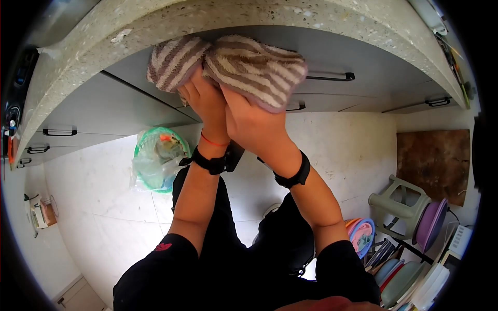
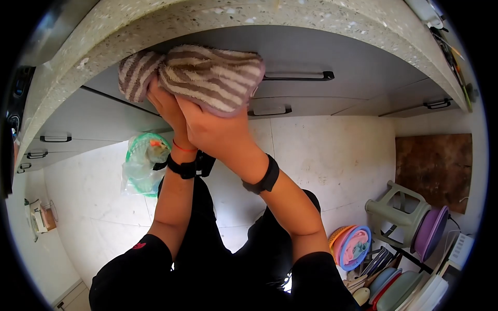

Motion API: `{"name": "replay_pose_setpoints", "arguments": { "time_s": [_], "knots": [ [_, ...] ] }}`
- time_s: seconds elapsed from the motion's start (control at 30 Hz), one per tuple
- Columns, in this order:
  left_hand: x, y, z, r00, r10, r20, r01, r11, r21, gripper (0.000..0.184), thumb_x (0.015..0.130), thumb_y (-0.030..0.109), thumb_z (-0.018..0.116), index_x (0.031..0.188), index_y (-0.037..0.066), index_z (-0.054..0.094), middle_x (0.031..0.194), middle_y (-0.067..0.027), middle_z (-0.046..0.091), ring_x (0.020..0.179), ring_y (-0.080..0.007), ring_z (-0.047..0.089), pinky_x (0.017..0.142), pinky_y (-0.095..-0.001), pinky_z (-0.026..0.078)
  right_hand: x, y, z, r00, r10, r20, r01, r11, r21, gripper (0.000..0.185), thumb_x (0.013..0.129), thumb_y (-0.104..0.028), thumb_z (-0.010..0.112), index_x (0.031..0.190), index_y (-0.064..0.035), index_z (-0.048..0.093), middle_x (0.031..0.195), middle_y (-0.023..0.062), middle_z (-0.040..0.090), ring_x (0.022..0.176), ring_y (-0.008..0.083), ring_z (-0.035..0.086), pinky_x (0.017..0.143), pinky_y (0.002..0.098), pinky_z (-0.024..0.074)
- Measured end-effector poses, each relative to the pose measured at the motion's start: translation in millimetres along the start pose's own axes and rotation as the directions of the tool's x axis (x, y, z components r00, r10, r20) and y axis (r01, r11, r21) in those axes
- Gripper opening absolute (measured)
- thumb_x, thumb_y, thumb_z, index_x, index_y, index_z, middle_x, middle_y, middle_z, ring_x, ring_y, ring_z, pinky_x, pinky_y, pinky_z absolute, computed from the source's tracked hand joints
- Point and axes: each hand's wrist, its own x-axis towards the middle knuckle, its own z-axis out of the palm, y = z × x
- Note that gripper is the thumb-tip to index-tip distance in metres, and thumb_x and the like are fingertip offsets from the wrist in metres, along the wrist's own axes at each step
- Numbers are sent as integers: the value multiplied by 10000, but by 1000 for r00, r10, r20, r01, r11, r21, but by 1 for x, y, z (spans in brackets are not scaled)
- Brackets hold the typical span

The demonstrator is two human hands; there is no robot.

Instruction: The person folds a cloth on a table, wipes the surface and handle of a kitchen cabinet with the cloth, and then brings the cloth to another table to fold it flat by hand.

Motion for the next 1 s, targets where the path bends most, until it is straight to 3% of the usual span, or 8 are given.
{"name": "replay_pose_setpoints", "arguments": {
  "time_s": [0.23, 0.43, 0.53, 0.63, 0.73, 0.9, 0.93, 1.0],
  "knots": [
    [9, 8, -2, 993, 112, -33, -111, 994, 21, 611, 873, 238, 744, 1397, 17, 520, 1353, -184, 566, 1239, -408, 510, 1063, -486, 350, -2, 4, 7, 978, 170, -118, -169, 985, 19, 404, 788, -45, 619, 1175, -1, 730, 1194, 160, 701, 1095, 349, 656, 1017, 428, 473],
    [5, -2, -1, 990, 139, -6, -136, 976, 171, 595, 877, 258, 744, 1386, 33, 533, 1339, -179, 572, 1238, -412, 514, 1055, -501, 359, -4, 0, 10, 989, 147, -7, -147, 988, 36, 411, 801, -14, 609, 1199, 20, 705, 1271, 175, 670, 1193, 360, 624, 1073, 457, 446],
    [8, 6, -2, 995, 99, 2, -98, 987, 128, 589, 883, 272, 738, 1379, 29, 532, 1336, -182, 572, 1236, -417, 515, 1057, -511, 359, -9, 8, 11, 998, 57, -20, -56, 997, 60, 512, 721, 52, 574, 1223, 59, 676, 1241, 217, 669, 1151, 410, 627, 1048, 474, 461],
    [-1, -3, 2, 998, 55, -25, -53, 994, 93, 599, 886, 287, 733, 1379, 21, 523, 1337, -190, 570, 1234, -426, 514, 1060, -515, 357, -10, 5, 3, 997, 60, 38, -64, 990, 122, 476, 727, 50, 590, 1192, 38, 691, 1222, 206, 674, 1144, 394, 632, 1033, 463, 472],
    [-5, -5, 4, 999, 38, -38, -35, 997, 72, 600, 894, 288, 720, 1381, 7, 513, 1335, -196, 567, 1230, -433, 511, 1067, -515, 351, -16, 2, 4, 991, 102, 84, -113, 984, 135, 417, 785, -62, 674, 1199, -41, 715, 1252, 110, 681, 1181, 334, 623, 1040, 457, 465],
    [7, 23, -8, 997, 74, -8, -74, 997, 5, 659, 836, 260, 744, 1387, -16, 510, 1306, -200, 572, 1213, -424, 504, 1060, -497, 345, -6, 24, -9, 964, 51, -260, -50, 999, 11, 406, 736, -29, 627, 1129, 34, 704, 1118, 171, 695, 1050, 367, 651, 967, 487, 489],
    [9, 25, -9, 995, 95, -24, -95, 995, -1, 638, 830, 230, 740, 1374, -20, 521, 1300, -198, 575, 1210, -423, 505, 1060, -496, 344, -10, 24, -11, 949, 101, -299, -125, 990, -61, 382, 764, -8, 633, 1138, 52, 685, 1089, 202, 689, 975, 374, 660, 904, 468, 517],
    [12, 25, -8, 989, 134, -57, -134, 991, -10, 597, 818, 171, 733, 1347, -28, 544, 1289, -194, 582, 1202, -421, 506, 1060, -495, 343, -20, 33, -11, 914, 265, -308, -267, 963, 37, 340, 801, 12, 635, 1138, 52, 663, 1049, 211, 681, 899, 377, 658, 818, 431, 540]
  ]
}}
